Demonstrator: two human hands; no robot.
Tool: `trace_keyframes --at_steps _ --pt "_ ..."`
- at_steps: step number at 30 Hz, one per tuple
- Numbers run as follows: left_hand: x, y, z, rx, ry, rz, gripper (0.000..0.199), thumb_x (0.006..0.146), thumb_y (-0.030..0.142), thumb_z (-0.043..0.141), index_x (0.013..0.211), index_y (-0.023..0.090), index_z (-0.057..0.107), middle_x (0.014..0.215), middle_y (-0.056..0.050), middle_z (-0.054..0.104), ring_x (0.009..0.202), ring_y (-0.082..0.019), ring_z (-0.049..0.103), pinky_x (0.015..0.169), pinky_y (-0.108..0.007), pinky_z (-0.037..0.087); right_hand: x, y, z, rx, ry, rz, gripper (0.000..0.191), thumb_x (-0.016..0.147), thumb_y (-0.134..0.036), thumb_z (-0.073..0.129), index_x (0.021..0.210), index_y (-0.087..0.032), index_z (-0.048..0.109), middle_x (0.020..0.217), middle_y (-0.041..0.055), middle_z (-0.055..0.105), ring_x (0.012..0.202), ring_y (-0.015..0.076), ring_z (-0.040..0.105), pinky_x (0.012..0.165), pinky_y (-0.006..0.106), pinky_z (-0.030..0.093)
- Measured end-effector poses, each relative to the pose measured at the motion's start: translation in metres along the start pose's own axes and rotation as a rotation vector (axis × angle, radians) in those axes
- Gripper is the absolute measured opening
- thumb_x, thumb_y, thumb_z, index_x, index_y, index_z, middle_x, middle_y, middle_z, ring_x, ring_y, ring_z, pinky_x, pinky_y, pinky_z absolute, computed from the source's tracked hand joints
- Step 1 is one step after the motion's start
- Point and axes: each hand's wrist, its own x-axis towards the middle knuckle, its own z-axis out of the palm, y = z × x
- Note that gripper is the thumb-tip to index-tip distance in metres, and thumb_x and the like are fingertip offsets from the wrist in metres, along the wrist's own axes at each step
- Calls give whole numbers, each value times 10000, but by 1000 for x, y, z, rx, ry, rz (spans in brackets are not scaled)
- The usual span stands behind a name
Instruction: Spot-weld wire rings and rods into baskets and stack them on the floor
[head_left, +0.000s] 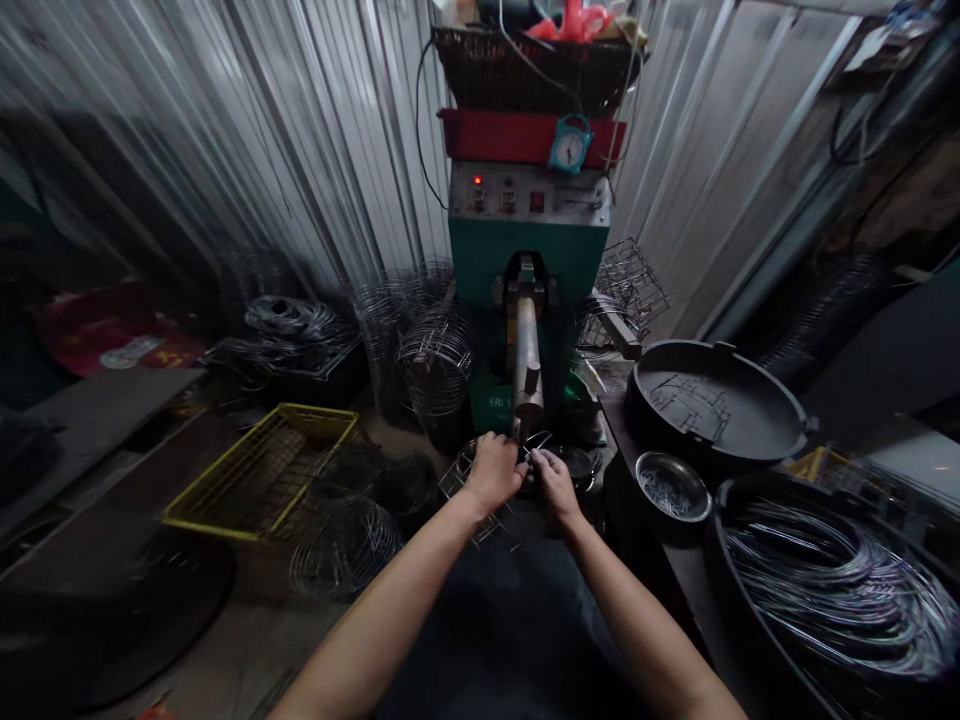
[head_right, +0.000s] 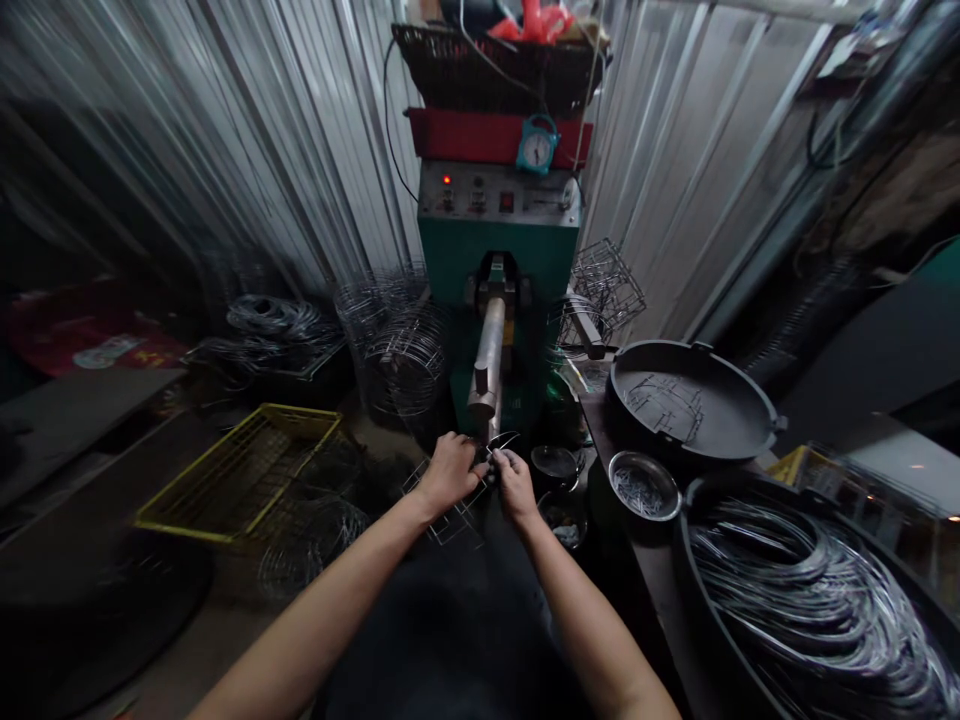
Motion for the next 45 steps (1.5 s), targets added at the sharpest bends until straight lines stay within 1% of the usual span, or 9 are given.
trace_keyframes --at_steps 5,9,13,16,20,37,40,42,45 --pt "4 5 -9 56 -87 -31 268 756 314 492 871 113 629 891 -143 617 905 -270 510 775 -360 352 4 0 4 185 24 67 289 663 -439 599 653 -163 514 544 -50 450 453 59 372 435 186 303" --pt "4 6 -11 93 -105 -40 284 750 320 501 852 94 639 889 -158 623 898 -281 516 756 -356 359 1 -1 -4 108 -10 120 302 668 -462 588 701 -163 560 590 -29 514 502 82 446 490 204 365" --pt "3 7 -10 112 -94 -34 286 754 316 495 841 84 638 876 -162 622 881 -282 518 754 -361 357 -27 0 -18 -248 -316 77 323 672 -465 593 802 -171 623 786 24 612 792 167 539 734 279 412" --pt "1 8 -9 124 -72 -38 281 753 318 498 819 81 636 872 -168 616 892 -288 511 768 -370 347 -51 9 -22 -405 -537 1 323 733 -450 543 903 -188 626 850 31 621 855 182 535 782 298 402" --pt "2 4 -8 130 -31 -61 278 763 307 482 838 82 628 869 -170 615 895 -286 511 770 -374 343 -58 20 -18 -439 -467 -86 372 817 -462 409 941 -181 618 848 38 615 803 165 539 740 283 410" --pt "13 -6 -7 137 13 -30 280 746 343 520 815 103 646 817 -158 627 875 -287 540 772 -386 366 -52 28 -3 -297 -437 -53 403 794 -506 432 978 -198 616 857 26 620 823 165 548 780 292 410" --pt "-7 -14 -15 38 152 -28 379 728 433 536 957 139 606 910 -138 610 932 -288 521 871 -451 315 -52 28 1 -309 -392 -74 430 792 -527 417 983 -196 611 910 39 618 866 177 546 820 301 400" --pt "-34 -22 -14 -108 358 -78 491 715 484 536 1087 164 526 1020 -124 575 984 -271 498 909 -457 295 -53 29 4 -312 -357 -96 436 802 -527 396 981 -191 607 930 44 615 891 179 538 839 299 390" --pt "-80 -29 2 -402 749 -396 456 737 493 505 1025 139 515 991 -120 559 960 -235 502 869 -388 359 -54 31 8 -335 -316 -111 441 821 -517 358 965 -179 602 909 44 613 881 175 534 815 289 395"
